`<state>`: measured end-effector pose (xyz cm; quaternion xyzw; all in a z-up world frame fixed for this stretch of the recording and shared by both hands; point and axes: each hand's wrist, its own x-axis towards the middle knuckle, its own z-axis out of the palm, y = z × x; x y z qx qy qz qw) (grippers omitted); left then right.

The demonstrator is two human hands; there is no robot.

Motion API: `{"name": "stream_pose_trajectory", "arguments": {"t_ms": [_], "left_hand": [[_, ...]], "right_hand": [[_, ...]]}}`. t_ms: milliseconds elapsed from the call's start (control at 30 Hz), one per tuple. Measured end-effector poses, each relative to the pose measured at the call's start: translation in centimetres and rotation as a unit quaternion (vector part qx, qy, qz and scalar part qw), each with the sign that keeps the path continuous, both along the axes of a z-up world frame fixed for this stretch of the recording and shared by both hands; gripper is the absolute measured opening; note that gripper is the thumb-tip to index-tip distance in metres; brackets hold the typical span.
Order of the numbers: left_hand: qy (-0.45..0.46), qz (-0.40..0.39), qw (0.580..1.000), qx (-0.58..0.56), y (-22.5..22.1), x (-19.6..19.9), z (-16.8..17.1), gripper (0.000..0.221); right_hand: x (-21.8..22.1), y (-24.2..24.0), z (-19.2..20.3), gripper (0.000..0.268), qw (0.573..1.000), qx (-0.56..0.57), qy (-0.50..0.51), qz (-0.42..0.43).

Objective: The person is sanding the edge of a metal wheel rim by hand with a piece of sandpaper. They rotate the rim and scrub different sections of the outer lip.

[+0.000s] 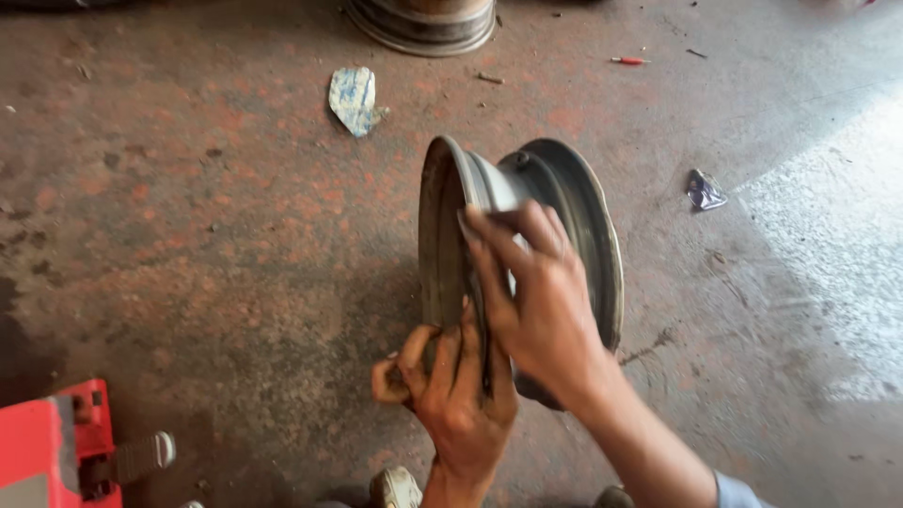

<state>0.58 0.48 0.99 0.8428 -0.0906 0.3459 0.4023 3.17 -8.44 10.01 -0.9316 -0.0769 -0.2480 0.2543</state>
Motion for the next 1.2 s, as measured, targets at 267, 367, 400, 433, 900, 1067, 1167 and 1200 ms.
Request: {"name": "stream_pose_trajectory", "arguments": {"t_ms": [267,367,400,433,900,1067,1167,1200], "left_hand": [[0.001,0.006,1.0,-0.001,-0.3,-1.4,-0.9,0.034],[-0.037,0.01,0.999,-0.002,-0.1,-0.1,-0.5,0.038],[-0.041,0.01,0.999,-0.004,-0.1,-0.3,-0.6,0.04],[-0.028,0.009,1.0,0.0,-0.1,-0.6,-0.8,0.039],[-0.04,0.006,0.999,0.023,0.2,-1.3,-1.2,0.036],[-0.042,0.005,0.999,0.023,0.2,-1.7,-1.9,0.037],[-0.06,0.029,0.997,0.041,0.0,-2.2,-1.7,0.034],[-0.081,0.041,0.995,0.047,-0.1,-1.6,-1.6,0.034]], "right_hand": [[0.5,0.1,-1.1,0.024,0.99,0.132,0.032,-0.04],[-1.1,1.1,-0.9,0.026,0.992,0.122,-0.021,-0.026],[-1.6,1.3,-1.1,0.026,0.993,0.111,-0.047,-0.015],[-2.2,1.4,-1.3,0.027,0.993,0.1,-0.066,-0.007],[-1.2,0.7,-0.8,0.027,0.989,0.144,-0.035,-0.019],[-0.1,0.1,-1.4,0.027,0.991,0.132,-0.021,-0.026],[1.5,-0.1,-1.0,0.027,0.983,0.178,0.011,-0.038],[-0.7,0.5,-0.7,0.028,0.989,0.145,-0.026,-0.024]]}}
